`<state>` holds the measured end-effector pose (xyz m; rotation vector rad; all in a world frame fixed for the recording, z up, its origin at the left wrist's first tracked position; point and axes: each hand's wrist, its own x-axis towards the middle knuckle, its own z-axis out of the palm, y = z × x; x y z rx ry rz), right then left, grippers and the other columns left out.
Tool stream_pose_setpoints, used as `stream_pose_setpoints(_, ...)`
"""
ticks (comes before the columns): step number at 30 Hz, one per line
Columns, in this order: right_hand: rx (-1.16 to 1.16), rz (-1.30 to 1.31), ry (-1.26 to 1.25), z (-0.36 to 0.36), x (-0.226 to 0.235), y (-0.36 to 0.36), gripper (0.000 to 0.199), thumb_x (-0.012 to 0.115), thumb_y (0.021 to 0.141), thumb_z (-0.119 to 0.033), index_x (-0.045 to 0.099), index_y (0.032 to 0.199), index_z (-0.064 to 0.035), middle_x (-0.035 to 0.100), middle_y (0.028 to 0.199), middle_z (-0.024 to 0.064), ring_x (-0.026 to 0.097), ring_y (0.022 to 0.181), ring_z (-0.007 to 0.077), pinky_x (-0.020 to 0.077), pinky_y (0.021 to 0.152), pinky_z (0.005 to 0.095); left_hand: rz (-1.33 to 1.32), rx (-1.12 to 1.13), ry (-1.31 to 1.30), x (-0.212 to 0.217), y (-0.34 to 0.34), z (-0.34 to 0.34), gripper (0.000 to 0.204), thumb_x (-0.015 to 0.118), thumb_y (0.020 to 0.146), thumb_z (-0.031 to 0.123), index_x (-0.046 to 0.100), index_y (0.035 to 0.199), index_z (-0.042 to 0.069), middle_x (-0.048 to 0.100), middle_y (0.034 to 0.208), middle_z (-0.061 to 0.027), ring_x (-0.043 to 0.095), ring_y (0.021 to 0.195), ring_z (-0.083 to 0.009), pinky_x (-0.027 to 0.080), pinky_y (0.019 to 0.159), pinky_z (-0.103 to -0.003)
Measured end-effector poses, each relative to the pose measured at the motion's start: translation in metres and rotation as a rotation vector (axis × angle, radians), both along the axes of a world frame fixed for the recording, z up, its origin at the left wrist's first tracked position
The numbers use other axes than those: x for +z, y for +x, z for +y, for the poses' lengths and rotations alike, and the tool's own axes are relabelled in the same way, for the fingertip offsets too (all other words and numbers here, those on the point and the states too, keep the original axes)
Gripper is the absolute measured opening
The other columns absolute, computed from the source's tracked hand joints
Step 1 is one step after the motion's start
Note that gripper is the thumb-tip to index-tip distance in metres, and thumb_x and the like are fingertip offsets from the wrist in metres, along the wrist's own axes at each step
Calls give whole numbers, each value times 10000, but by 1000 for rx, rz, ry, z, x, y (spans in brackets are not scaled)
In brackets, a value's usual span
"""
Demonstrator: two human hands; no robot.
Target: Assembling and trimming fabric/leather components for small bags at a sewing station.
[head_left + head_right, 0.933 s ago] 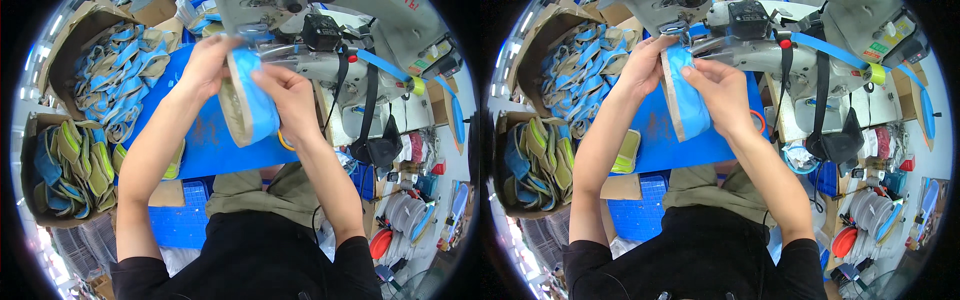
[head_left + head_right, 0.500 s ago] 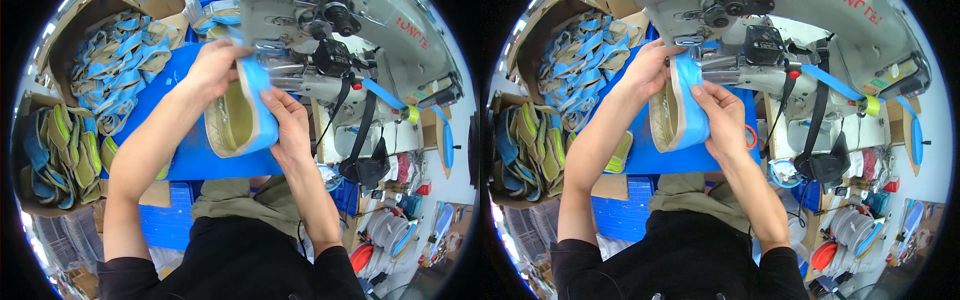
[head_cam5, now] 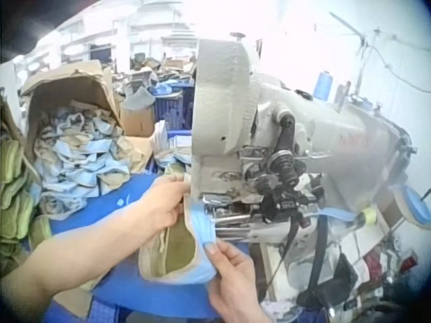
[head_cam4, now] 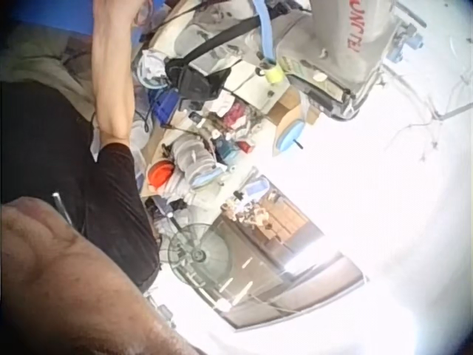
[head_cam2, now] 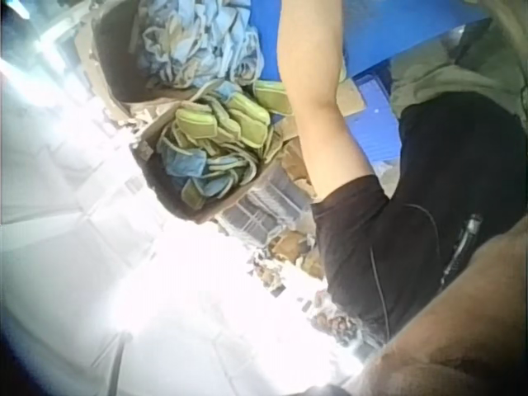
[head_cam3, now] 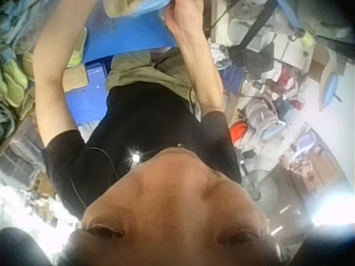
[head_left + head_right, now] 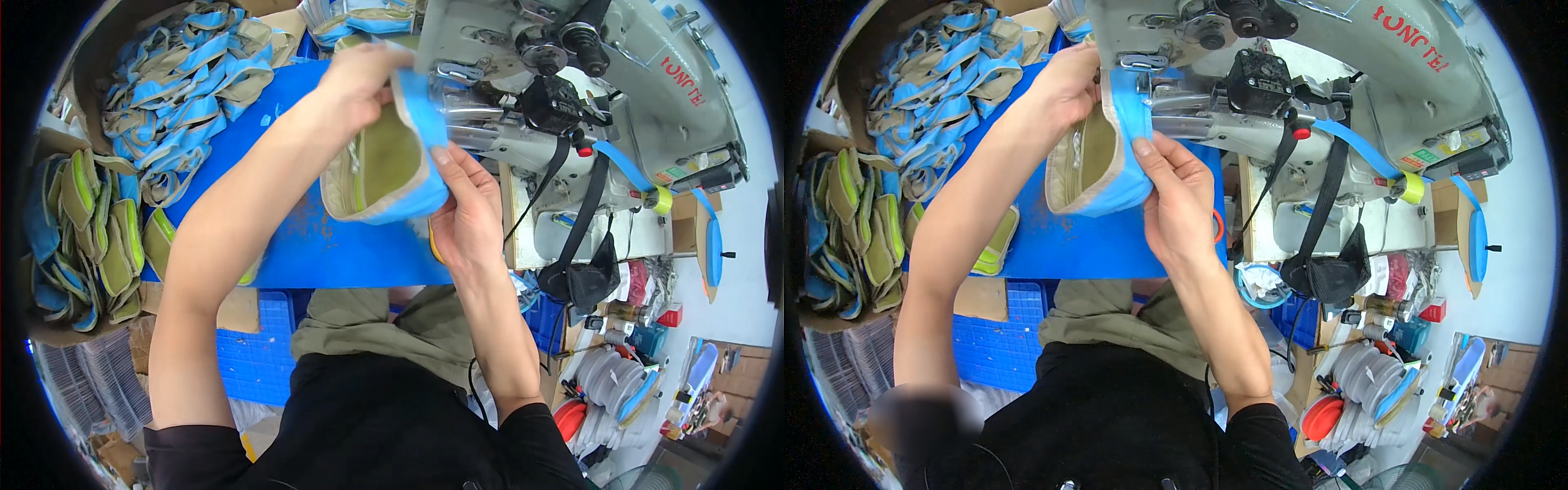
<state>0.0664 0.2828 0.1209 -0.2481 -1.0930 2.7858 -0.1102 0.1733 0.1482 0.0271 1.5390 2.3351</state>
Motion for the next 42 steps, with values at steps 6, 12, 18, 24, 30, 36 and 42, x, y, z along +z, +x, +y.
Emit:
stream_pose_setpoints(6,11,41,43,1,2,-9,213,714,999,-123,715,1167,7,765,993,73,715,856,124,578,770,263,-124,104,-65,-13,-45,13,152,762,856,38,674,966,-18,715,942,-115,727,778,-249,616,684,-389)
stream_pose_setpoints(12,-107,-65,189,11,6,3,215,773,957,-145,728,1144,-48,747,988,31,707,868,132,563,795,278,61,-48,-10,-42,-84,-7,291,768,886,112,636,1110,-19,700,972,-130,686,809,-260,600,715,-386)
stream_pose_setpoints(18,-797,280,974,137,90,69,264,734,979,-136,701,1211,-16,713,1101,69,657,1028,143,548,896,301,-80,-121,129,-24,18,-45,386,700,972,356,655,1191,40,688,1123,-104,631,1079,-231,537,886,-399)
stream_pose_setpoints(24,-1231,231,1469,360,228,52,476,778,940,-161,636,1348,39,694,1203,150,632,1095,173,472,1011,297,197,-213,-190,-8,77,-49,346,680,1008,411,716,1071,73,691,966,-7,640,895,-110,525,798,-299)
stream_pose_setpoints(30,-823,-414,1354,514,268,-7,437,688,994,-358,702,1223,15,717,1096,111,655,1003,183,503,915,337,632,0,-364,-21,78,-21,352,793,897,341,763,1012,9,697,1001,-136,641,993,-218,509,875,-368)
stream_pose_setpoints(36,-860,-167,878,553,208,31,429,615,1062,-384,688,1184,20,724,1051,92,683,929,202,534,881,348,700,89,-271,-38,102,-27,222,734,946,137,757,1137,27,665,1277,-143,635,1176,-234,504,971,-346)
stream_pose_setpoints(42,-1165,-190,1018,459,171,51,451,590,1065,-394,673,1254,8,684,1272,139,638,1162,206,488,988,344,592,178,-323,-70,148,-90,169,712,952,97,753,1077,-9,692,1244,-145,665,1100,-233,506,927,-332)
